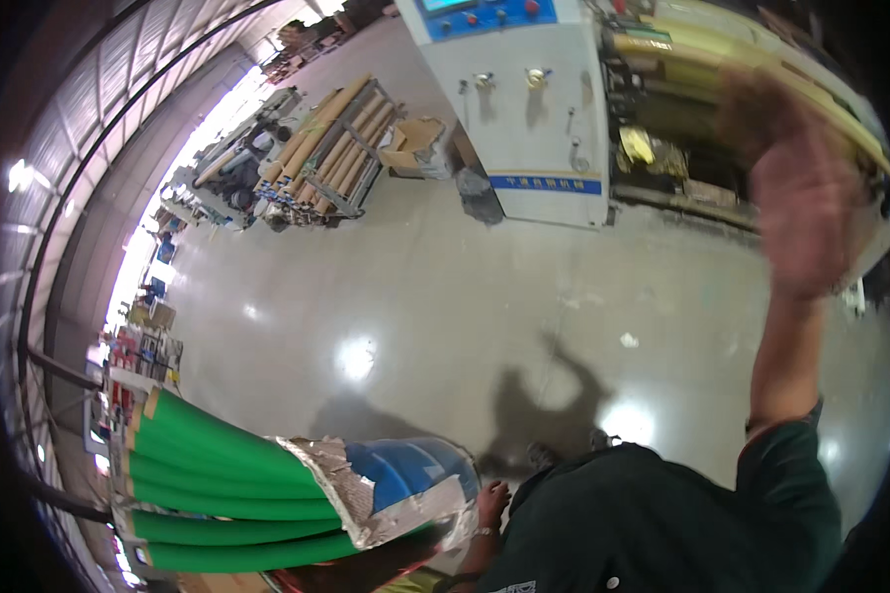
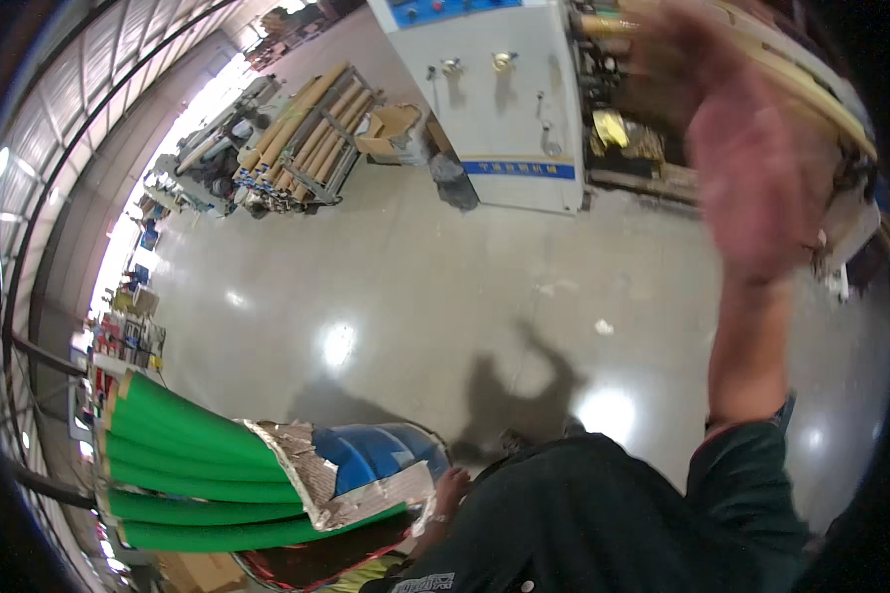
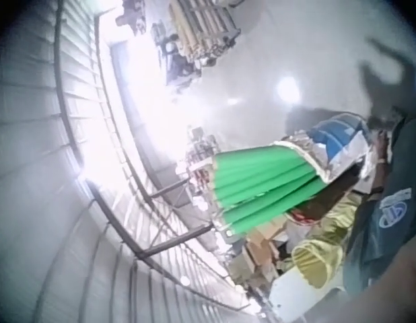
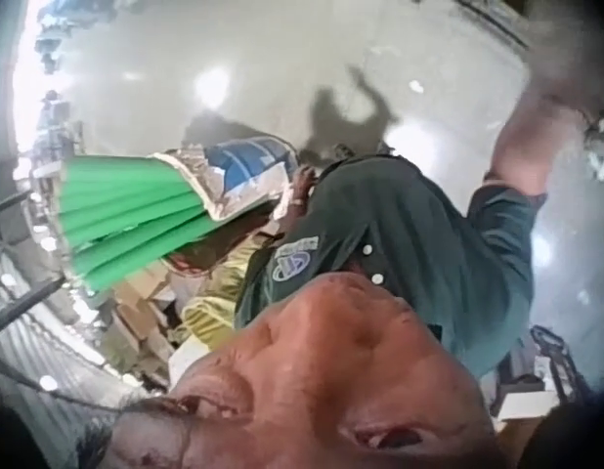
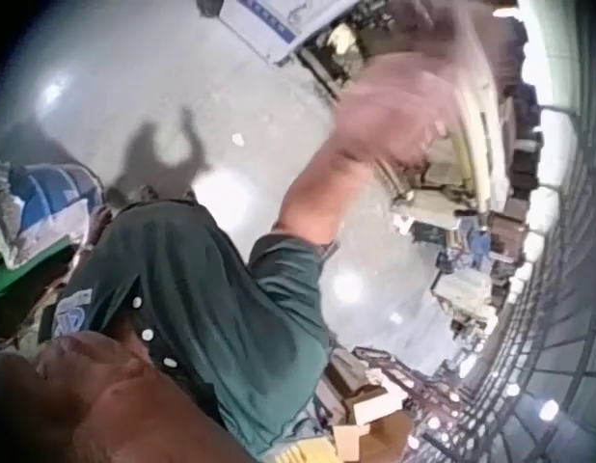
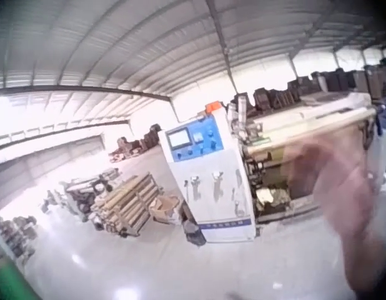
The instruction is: Organizing rolls of tape, operating a cutting machine, and moving cardboard boxes in a factory environment.
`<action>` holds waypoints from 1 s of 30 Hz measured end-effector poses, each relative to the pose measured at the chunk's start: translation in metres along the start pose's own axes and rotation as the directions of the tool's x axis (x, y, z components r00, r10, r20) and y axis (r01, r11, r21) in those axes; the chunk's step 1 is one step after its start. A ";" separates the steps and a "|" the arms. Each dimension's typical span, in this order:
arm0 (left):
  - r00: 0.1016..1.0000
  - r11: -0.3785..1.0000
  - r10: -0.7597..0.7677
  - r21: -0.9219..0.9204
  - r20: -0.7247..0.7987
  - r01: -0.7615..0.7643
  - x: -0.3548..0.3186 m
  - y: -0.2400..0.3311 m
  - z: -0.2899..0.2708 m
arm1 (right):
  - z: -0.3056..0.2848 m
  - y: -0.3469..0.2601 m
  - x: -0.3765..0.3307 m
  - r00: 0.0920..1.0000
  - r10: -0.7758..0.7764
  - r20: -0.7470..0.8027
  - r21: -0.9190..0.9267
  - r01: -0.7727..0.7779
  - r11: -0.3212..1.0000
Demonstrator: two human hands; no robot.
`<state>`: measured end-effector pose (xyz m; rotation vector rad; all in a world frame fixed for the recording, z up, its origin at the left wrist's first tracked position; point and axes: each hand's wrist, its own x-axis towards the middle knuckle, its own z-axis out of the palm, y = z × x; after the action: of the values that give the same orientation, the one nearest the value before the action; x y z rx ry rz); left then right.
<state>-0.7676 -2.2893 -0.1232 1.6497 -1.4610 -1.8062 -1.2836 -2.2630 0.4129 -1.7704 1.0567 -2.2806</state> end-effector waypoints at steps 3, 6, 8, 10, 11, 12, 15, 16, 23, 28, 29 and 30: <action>0.970 0.961 -0.235 -0.164 -0.059 0.223 -0.012 0.019 0.006 | -0.007 0.105 -0.126 0.781 0.624 0.014 -0.392 -0.570 0.722; 0.970 0.962 -0.226 -0.176 -0.086 0.208 -0.018 0.003 -0.006 | -0.030 0.144 -0.319 0.444 0.885 0.141 -0.931 -0.244 0.270; 0.967 0.965 -0.228 -0.157 -0.117 0.209 -0.018 0.008 -0.004 | -0.055 0.141 -0.440 0.080 0.982 0.171 -0.931 -0.313 0.187; 0.969 0.976 -0.201 -0.111 -0.141 0.186 -0.023 0.030 0.003 | -0.104 0.135 -0.586 -0.108 0.983 0.151 -0.817 -0.574 0.063; 0.962 0.973 -0.209 -0.135 -0.177 0.187 -0.029 0.025 -0.003 | -0.101 0.116 -0.588 -0.309 0.929 0.203 -0.634 -0.765 -0.115; 0.957 0.968 -0.224 -0.152 -0.184 0.198 -0.029 0.026 -0.002 | -0.106 0.102 -0.600 -0.387 0.905 0.178 -0.721 -0.677 -0.148; 0.955 0.965 -0.240 -0.149 -0.174 0.215 -0.031 0.042 0.005 | -0.108 0.079 -0.586 -0.468 0.874 0.132 -0.737 -0.636 -0.230; 0.959 0.967 -0.239 -0.126 -0.152 0.221 -0.031 0.047 0.007 | -0.106 0.076 -0.577 -0.477 0.871 0.118 -0.666 -0.689 -0.287; 0.994 0.995 -0.100 0.022 -0.048 0.101 -0.004 0.020 0.010 | -0.095 0.123 -0.512 -0.323 0.938 -0.129 -0.130 -0.932 -0.339; 0.982 0.981 -0.148 -0.140 -0.114 0.132 -0.012 0.034 0.016 | -0.079 0.129 -0.473 -0.249 0.963 -0.103 -0.158 -0.952 -0.263; 0.982 0.981 -0.148 -0.141 -0.117 0.131 -0.014 0.031 0.015 | -0.080 0.130 -0.476 -0.249 0.963 -0.101 -0.160 -0.952 -0.262; 0.988 0.989 -0.109 -0.114 -0.109 0.096 -0.017 0.025 0.013 | -0.082 0.130 -0.483 -0.282 0.955 -0.096 -0.175 -0.939 -0.295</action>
<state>-0.7836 -2.2817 -0.0955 1.7713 -1.2293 -1.7773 -1.2387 -2.1083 -0.0682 -0.2349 1.7092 -0.8356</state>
